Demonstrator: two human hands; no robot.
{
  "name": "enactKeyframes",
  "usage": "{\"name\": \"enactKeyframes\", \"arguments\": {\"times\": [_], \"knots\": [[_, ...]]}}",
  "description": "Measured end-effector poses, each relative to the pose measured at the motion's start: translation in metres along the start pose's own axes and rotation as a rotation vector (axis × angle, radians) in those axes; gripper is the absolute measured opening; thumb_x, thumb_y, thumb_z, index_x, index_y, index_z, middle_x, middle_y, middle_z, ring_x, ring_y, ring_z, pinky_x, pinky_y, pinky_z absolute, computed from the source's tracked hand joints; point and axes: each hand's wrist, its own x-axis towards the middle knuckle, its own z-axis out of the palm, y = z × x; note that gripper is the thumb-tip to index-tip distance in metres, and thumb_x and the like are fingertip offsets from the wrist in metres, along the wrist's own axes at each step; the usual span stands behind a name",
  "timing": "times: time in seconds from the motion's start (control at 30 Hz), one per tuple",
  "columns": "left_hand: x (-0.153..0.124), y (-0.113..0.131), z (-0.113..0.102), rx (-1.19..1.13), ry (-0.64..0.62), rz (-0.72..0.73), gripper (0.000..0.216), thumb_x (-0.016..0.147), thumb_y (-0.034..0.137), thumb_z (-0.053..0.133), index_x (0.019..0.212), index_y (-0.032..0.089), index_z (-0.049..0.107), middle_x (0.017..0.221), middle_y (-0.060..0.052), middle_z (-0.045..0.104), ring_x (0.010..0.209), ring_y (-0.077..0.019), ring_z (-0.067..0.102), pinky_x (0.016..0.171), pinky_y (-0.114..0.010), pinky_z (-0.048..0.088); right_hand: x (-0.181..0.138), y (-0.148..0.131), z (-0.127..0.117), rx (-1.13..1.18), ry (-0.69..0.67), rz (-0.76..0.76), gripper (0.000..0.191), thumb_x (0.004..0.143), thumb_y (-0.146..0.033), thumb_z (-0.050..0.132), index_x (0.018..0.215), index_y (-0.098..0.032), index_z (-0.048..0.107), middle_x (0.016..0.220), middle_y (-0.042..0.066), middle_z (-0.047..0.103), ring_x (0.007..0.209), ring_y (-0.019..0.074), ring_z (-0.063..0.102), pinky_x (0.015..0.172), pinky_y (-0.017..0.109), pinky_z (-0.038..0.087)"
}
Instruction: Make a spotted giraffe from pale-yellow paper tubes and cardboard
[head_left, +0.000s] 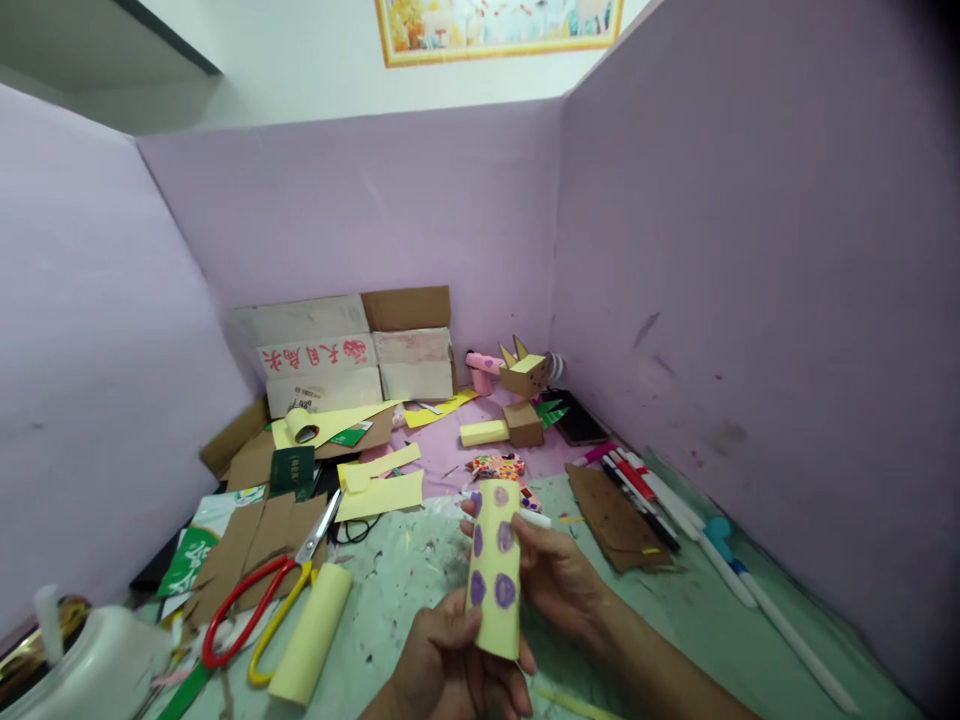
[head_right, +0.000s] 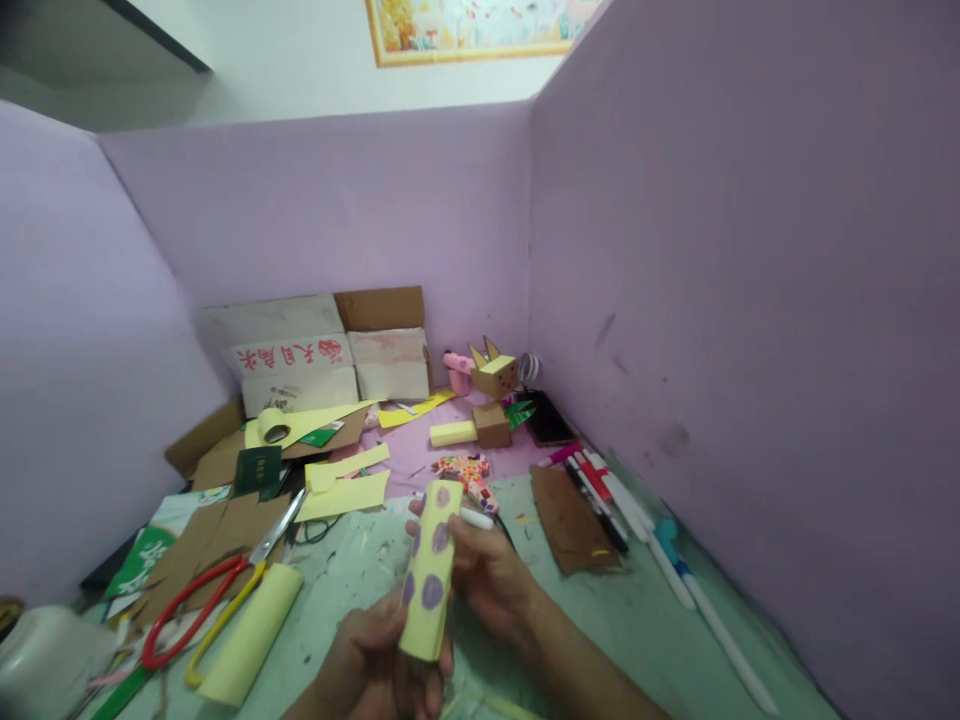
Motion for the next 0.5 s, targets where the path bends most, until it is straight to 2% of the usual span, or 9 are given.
{"name": "enactKeyframes", "arguments": {"times": [0.13,0.2,0.33,0.5], "knots": [[-0.001,-0.001,0.002,0.249,0.208,0.161,0.070,0.061,0.046,0.085,0.115,0.016,0.052,0.090,-0.008,0.068,0.063,-0.0197,0.070,0.048,-0.025,0.055,0.004,0.003,-0.007,-0.037,0.045,-0.083,0.036,0.062,-0.035,0.082,0.093,-0.019,0.072,0.089,0.007,0.074,0.077,0.0208,0.066,0.073,0.031,0.050],[-0.003,-0.002,0.002,0.374,0.306,0.171,0.077,0.058,0.050,0.086,0.117,0.015,0.051,0.093,-0.008,0.064,0.064,-0.0181,0.068,0.047,-0.023,0.053,0.006,0.005,-0.010,-0.095,0.071,-0.147,0.035,0.063,-0.032,0.083,0.094,-0.022,0.071,0.086,0.005,0.073,0.074,0.0203,0.064,0.069,0.030,0.050],[-0.004,-0.005,0.000,0.496,0.390,0.109,0.083,0.054,0.060,0.083,0.114,0.011,0.052,0.078,-0.004,0.060,0.057,-0.0132,0.060,0.044,-0.020,0.046,0.007,0.011,-0.012,-0.184,0.102,-0.197,0.035,0.065,-0.033,0.082,0.096,-0.022,0.069,0.083,0.004,0.070,0.072,0.0194,0.062,0.064,0.029,0.050],[-0.001,-0.008,-0.003,0.409,0.487,0.045,0.083,0.049,0.064,0.083,0.105,0.010,0.054,0.064,-0.001,0.058,0.052,-0.0121,0.059,0.046,-0.019,0.042,0.013,0.015,-0.016,-0.244,0.166,-0.172,0.052,0.061,-0.036,0.085,0.108,-0.025,0.065,0.089,0.004,0.070,0.072,0.0180,0.063,0.063,0.028,0.050]]}}
